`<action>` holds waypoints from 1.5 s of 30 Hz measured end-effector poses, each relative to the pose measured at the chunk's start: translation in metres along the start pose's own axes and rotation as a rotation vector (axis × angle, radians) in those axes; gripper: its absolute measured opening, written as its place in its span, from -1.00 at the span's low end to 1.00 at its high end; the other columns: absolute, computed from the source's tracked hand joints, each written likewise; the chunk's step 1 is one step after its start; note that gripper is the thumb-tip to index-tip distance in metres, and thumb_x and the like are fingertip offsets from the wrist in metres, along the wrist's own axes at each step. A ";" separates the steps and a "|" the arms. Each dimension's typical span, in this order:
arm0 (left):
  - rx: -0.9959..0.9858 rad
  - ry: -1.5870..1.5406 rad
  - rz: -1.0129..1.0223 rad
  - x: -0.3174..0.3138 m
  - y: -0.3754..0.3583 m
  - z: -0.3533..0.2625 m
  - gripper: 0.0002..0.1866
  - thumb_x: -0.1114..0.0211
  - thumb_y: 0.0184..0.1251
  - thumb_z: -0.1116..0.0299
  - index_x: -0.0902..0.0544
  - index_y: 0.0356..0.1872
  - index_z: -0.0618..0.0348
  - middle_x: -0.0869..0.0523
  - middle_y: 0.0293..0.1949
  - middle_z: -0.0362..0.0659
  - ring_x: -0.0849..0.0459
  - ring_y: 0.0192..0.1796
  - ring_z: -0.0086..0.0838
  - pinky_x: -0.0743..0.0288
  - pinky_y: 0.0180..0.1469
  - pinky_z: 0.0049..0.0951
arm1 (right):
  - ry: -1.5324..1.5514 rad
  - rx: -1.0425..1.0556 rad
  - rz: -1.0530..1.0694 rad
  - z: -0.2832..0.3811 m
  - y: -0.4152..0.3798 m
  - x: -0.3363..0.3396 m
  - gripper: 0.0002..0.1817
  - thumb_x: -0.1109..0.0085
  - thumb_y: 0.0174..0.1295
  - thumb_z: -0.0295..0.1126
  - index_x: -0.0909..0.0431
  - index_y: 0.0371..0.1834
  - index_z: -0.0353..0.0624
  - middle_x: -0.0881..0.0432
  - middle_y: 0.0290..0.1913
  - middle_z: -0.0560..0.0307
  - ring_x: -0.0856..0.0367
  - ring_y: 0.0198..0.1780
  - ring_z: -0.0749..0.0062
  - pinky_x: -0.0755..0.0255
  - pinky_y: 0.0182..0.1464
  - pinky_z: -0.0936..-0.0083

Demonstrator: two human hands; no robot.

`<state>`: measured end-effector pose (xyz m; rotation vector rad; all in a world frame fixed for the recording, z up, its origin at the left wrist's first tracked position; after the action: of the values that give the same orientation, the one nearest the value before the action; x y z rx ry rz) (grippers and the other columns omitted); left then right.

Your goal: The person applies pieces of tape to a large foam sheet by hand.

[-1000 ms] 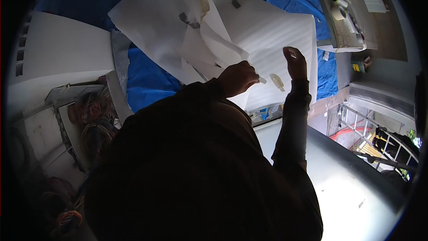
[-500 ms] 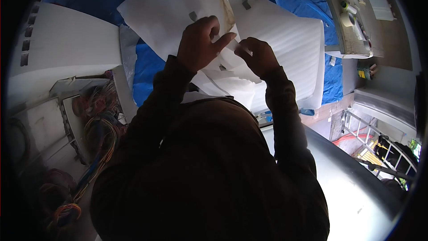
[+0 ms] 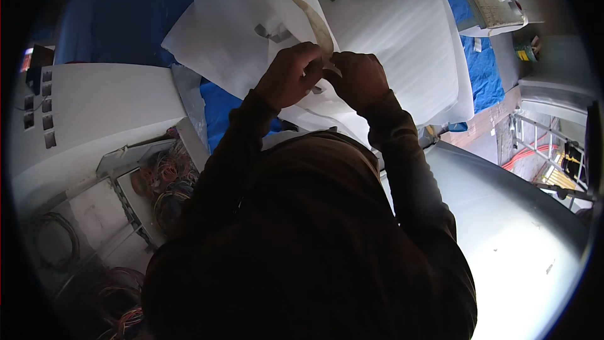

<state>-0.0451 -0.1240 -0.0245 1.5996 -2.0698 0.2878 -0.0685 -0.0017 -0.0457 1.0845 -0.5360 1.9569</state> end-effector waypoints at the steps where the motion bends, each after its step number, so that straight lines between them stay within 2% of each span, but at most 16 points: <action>1: -0.043 0.087 -0.043 0.009 0.002 -0.003 -0.92 -0.30 0.30 0.53 -0.55 -0.29 0.29 -0.63 -0.37 0.03 -0.65 -0.33 -0.05 -0.54 -0.26 -0.22 | 0.019 -0.015 -0.016 -0.002 -0.001 0.001 -0.77 -0.37 0.23 -0.16 -0.72 -0.18 -0.02 -0.74 -0.25 0.19 -0.76 -0.18 0.21 -0.52 0.00 0.17; 5: -0.140 0.249 -0.086 0.035 0.004 -0.011 -0.95 -0.26 0.30 0.56 -0.56 -0.33 0.31 -0.70 -0.30 0.04 -0.74 -0.26 -0.09 -0.60 -0.25 -0.28 | -0.068 0.095 -0.081 -0.004 -0.011 0.008 -0.85 -0.29 0.26 -0.22 -0.77 -0.15 0.15 -0.70 -0.25 0.34 -0.74 -0.24 0.32 -0.53 -0.02 0.22; 8: -0.049 0.096 -0.131 0.041 0.000 -0.003 -0.96 -0.21 0.33 0.58 -0.60 -0.31 0.34 -0.74 -0.28 0.03 -0.81 -0.25 -0.23 -0.66 -0.22 -0.40 | -0.017 0.080 -0.028 -0.010 -0.016 0.013 -0.85 -0.27 0.30 -0.19 -0.77 -0.19 0.12 -0.71 -0.28 0.29 -0.73 -0.25 0.28 -0.52 -0.03 0.21; 11: 0.083 0.023 -0.233 0.051 -0.010 0.015 -0.84 -0.15 0.43 0.55 -0.66 -0.13 0.42 -0.76 -0.23 -0.06 -0.80 -0.22 -0.44 -0.67 -0.12 -0.47 | 0.068 0.107 -0.099 -0.012 -0.021 0.029 -0.79 -0.33 0.30 -0.23 -0.76 -0.30 -0.13 -0.75 -0.30 0.05 -0.72 -0.30 0.03 -0.57 -0.16 0.21; 13: 0.100 -0.067 -0.483 0.091 -0.021 0.027 -0.84 -0.12 0.46 0.54 -0.64 -0.23 0.44 -0.73 -0.20 0.00 -0.80 -0.22 -0.39 -0.74 -0.06 -0.38 | 0.020 0.008 -0.003 -0.036 -0.029 0.031 -0.77 -0.34 0.31 -0.22 -0.76 -0.26 -0.17 -0.76 -0.28 0.01 -0.72 -0.26 -0.01 -0.57 -0.13 0.21; 16: 0.134 -0.143 -0.516 0.124 -0.035 0.056 -0.84 -0.13 0.47 0.53 -0.60 -0.30 0.43 -0.71 -0.12 0.04 -0.79 -0.19 -0.35 -0.77 -0.03 -0.34 | 0.254 -0.021 0.006 -0.060 -0.042 0.035 -0.73 -0.24 0.37 -0.13 -0.76 -0.27 -0.09 -0.77 -0.27 0.02 -0.74 -0.21 0.06 -0.51 -0.08 0.12; 18: 0.202 -0.155 -0.345 0.115 -0.038 0.060 -0.83 -0.12 0.49 0.52 -0.55 -0.33 0.41 -0.69 -0.05 0.07 -0.79 -0.12 -0.33 -0.77 0.03 -0.30 | 0.261 -0.010 0.026 -0.055 -0.044 0.031 -0.73 -0.25 0.36 -0.14 -0.76 -0.27 -0.10 -0.76 -0.28 -0.01 -0.74 -0.20 0.07 -0.52 -0.09 0.12; 21: 0.096 -0.292 -0.332 0.091 -0.032 0.032 -0.85 -0.11 0.49 0.53 -0.54 -0.30 0.40 -0.70 -0.04 0.09 -0.77 -0.09 -0.32 -0.76 0.05 -0.27 | -0.019 -0.086 0.139 -0.053 -0.037 0.017 -0.67 -0.32 0.30 -0.08 -0.72 -0.12 -0.12 -0.76 -0.25 -0.01 -0.76 -0.15 0.08 -0.51 0.06 0.09; 23: 0.095 -0.366 -0.325 0.072 -0.031 0.016 -0.88 -0.10 0.46 0.55 -0.53 -0.31 0.40 -0.70 -0.03 0.11 -0.76 -0.09 -0.34 -0.75 0.05 -0.27 | -0.052 -0.042 -0.221 -0.024 -0.026 0.036 -0.48 -0.41 0.20 0.03 -0.62 0.03 -0.14 -0.76 -0.21 0.01 -0.77 -0.10 0.07 -0.39 0.24 -0.09; 27: 0.067 -0.186 -0.088 0.028 -0.027 -0.020 -0.86 -0.15 0.44 0.54 -0.56 -0.29 0.45 -0.76 -0.07 0.12 -0.81 -0.18 -0.37 -0.72 -0.06 -0.38 | -0.161 -0.099 -0.173 0.030 0.014 0.017 -0.18 -0.58 -0.12 0.21 -0.51 0.02 -0.20 -0.78 -0.25 -0.01 -0.79 -0.14 0.04 -0.18 0.38 -0.30; 28: -0.006 -0.013 -0.134 0.034 -0.025 -0.030 -0.89 -0.15 0.42 0.58 -0.56 -0.31 0.44 -0.78 -0.14 0.09 -0.81 -0.18 -0.41 -0.71 -0.12 -0.42 | -0.081 -0.142 -0.159 0.029 0.020 0.011 -0.26 -0.56 -0.07 0.14 -0.53 -0.01 -0.20 -0.78 -0.28 0.00 -0.79 -0.15 0.04 -0.25 0.35 -0.22; 30: -0.021 -0.159 -0.226 0.050 -0.029 -0.029 -0.91 -0.14 0.41 0.61 -0.55 -0.33 0.43 -0.78 -0.17 0.08 -0.81 -0.19 -0.43 -0.71 -0.13 -0.44 | -0.001 -0.175 -0.143 0.023 0.029 -0.004 -0.34 -0.55 -0.02 0.08 -0.56 -0.04 -0.20 -0.79 -0.30 0.02 -0.79 -0.16 0.04 -0.32 0.32 -0.15; 32: -0.024 -0.243 -0.365 0.072 -0.032 -0.028 -0.89 -0.11 0.39 0.67 -0.51 -0.39 0.41 -0.79 -0.24 0.09 -0.78 -0.26 -0.47 -0.70 -0.18 -0.48 | 0.126 -0.293 -0.093 -0.004 0.033 -0.018 -0.53 -0.49 0.06 -0.10 -0.69 -0.07 -0.20 -0.79 -0.28 -0.10 -0.80 -0.17 0.03 -0.60 0.05 0.15; 35: 0.049 -0.180 -0.486 0.101 -0.045 -0.008 -0.87 -0.10 0.39 0.66 -0.49 -0.40 0.39 -0.79 -0.22 0.10 -0.75 -0.30 -0.49 -0.70 -0.19 -0.48 | 0.199 -0.177 -0.043 0.000 0.023 -0.019 -0.72 -0.44 0.12 -0.21 -0.77 -0.26 -0.19 -0.79 -0.31 -0.08 -0.79 -0.24 0.02 -0.64 -0.11 0.26; 36: 0.027 -0.226 -0.554 0.110 -0.049 -0.001 -0.86 -0.09 0.40 0.65 -0.49 -0.42 0.37 -0.79 -0.22 0.08 -0.74 -0.32 -0.52 -0.69 -0.22 -0.50 | 0.278 -0.224 0.036 -0.002 0.020 -0.025 -0.79 -0.38 0.19 -0.17 -0.80 -0.25 -0.02 -0.80 -0.32 0.11 -0.77 -0.21 0.12 -0.50 0.06 0.17; 45: 0.121 -0.259 -0.686 0.129 -0.058 0.028 -0.91 -0.13 0.36 0.58 -0.54 -0.35 0.39 -0.77 -0.22 0.05 -0.76 -0.25 -0.43 -0.76 -0.12 -0.39 | -0.020 0.031 -0.044 0.037 0.005 0.016 -0.83 -0.35 0.23 -0.27 -0.77 -0.24 -0.11 -0.75 -0.32 0.01 -0.75 -0.30 0.09 -0.56 -0.08 0.15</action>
<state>-0.0204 -0.2625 0.0092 2.4029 -1.5531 -0.0448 -0.0586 -0.0226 -0.0124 1.1267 -0.4903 1.9239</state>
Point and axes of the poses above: each hand's wrist, its own y-axis towards the middle knuckle, its own x-axis out of the back of the hand, z = x × y, the point moved 8 cm from there along y, towards the middle knuckle
